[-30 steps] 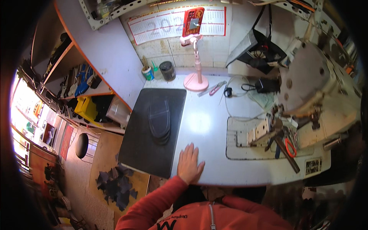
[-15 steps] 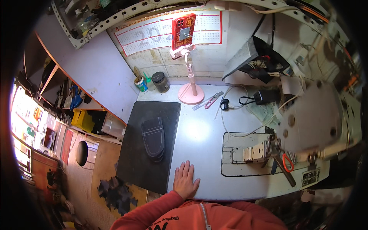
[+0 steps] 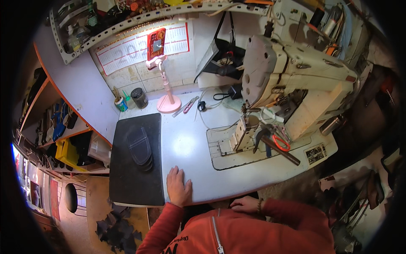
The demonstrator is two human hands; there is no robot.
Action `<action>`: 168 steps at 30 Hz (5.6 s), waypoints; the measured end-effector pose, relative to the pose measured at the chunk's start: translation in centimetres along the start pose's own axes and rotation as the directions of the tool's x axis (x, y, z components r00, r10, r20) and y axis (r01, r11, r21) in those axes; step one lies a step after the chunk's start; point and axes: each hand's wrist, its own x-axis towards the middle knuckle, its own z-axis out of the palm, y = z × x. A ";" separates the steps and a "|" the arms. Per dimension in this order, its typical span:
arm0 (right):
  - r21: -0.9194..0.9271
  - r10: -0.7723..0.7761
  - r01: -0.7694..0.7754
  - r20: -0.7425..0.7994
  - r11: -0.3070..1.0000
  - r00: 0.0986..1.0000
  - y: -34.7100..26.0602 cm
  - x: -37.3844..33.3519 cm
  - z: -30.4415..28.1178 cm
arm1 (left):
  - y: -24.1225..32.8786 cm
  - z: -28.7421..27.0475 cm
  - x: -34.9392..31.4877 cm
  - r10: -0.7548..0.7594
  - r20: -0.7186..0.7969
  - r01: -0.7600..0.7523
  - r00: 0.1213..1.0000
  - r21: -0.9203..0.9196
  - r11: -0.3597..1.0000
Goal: The person prepares a sewing machine by threading it and adjusting the needle area. They then handle a small green plastic object and a dark fabric piece, positioning them on the table before returning to the machine to continue adjustments.
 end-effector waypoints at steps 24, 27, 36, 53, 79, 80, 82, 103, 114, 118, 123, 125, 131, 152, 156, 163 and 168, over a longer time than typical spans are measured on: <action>-0.147 -0.387 0.565 -0.860 0.812 0.332 -10.7 5.6 -21.3 | 21.0 1.7 18.7 0.052 -0.288 -0.188 0.956 -0.466 0.865; -0.137 -0.370 0.561 -0.870 0.817 0.327 -10.9 5.6 -21.1 | 21.5 2.8 19.7 0.036 -0.309 -0.187 0.950 -0.472 0.862; -0.123 -0.371 0.553 -0.855 0.824 0.362 -10.8 5.5 -21.5 | 22.8 3.0 19.3 -0.039 -0.454 -0.188 0.890 -0.444 0.876; 0.284 -0.123 0.587 -0.822 0.758 0.556 -10.2 5.3 -23.1 | 21.7 1.7 14.7 0.391 -0.207 -0.436 0.897 -0.557 0.707; 0.158 -0.476 0.897 -0.802 0.413 0.361 -13.5 3.0 -28.2 | 20.8 1.4 15.1 0.184 0.170 0.076 0.968 -0.899 0.430; 0.151 -0.473 0.888 -0.801 0.434 0.367 -13.5 2.9 -28.2 | 20.9 1.4 15.1 0.162 0.205 0.117 0.965 -0.893 0.434; 0.095 -0.499 0.904 -0.807 0.417 0.315 -13.4 3.1 -27.8 | 21.0 1.3 15.0 0.139 0.231 0.153 0.963 -0.893 0.424; 0.585 -0.108 0.591 -0.655 0.555 0.748 -12.7 3.8 -14.4 | 4.4 -3.6 -8.5 -0.182 0.700 0.438 0.690 -0.205 0.875; 0.612 0.016 0.546 -0.674 0.573 0.739 -8.8 2.3 -11.6 | -12.4 -4.6 -34.3 -0.744 0.663 0.334 0.076 0.686 0.646; 0.309 0.049 0.550 -0.899 0.776 0.436 -2.4 -1.3 -17.6 | -7.7 -4.0 -24.8 -0.510 0.814 0.157 0.278 0.485 0.860; -0.319 -0.246 -0.188 -0.911 0.929 0.331 3.1 -4.2 -26.6 | 5.8 -5.0 -5.9 -0.062 0.398 0.161 0.915 -0.222 0.962; -0.404 -0.196 -0.422 -0.869 0.812 0.454 4.0 -3.7 -28.1 | 10.9 -4.7 0.8 0.012 0.184 0.055 0.983 -0.358 0.932; -0.460 0.016 -0.654 -0.811 0.601 0.585 5.6 -1.4 -30.1 | 20.5 1.6 13.2 -0.045 -0.141 -0.078 0.989 -0.758 0.648; -0.432 -0.275 -0.319 -0.858 0.844 0.433 2.3 -2.6 -29.3 | 19.6 4.8 10.7 0.249 -0.021 -0.220 0.968 -0.542 0.811; -0.172 -0.272 0.245 -0.842 0.954 0.466 -2.1 -3.5 -23.7 | 17.9 6.3 4.8 0.138 0.250 0.035 0.958 -0.583 0.811; 0.423 0.025 0.145 -0.370 0.894 0.929 -4.6 -1.4 -10.4 | 13.4 5.1 -1.9 -0.210 0.823 0.847 0.528 -0.491 0.203; 0.000 -0.204 0.212 -0.280 0.977 0.938 -5.3 -0.8 -9.4 | 14.0 4.8 -1.8 -0.190 0.777 0.791 0.600 -0.611 -0.002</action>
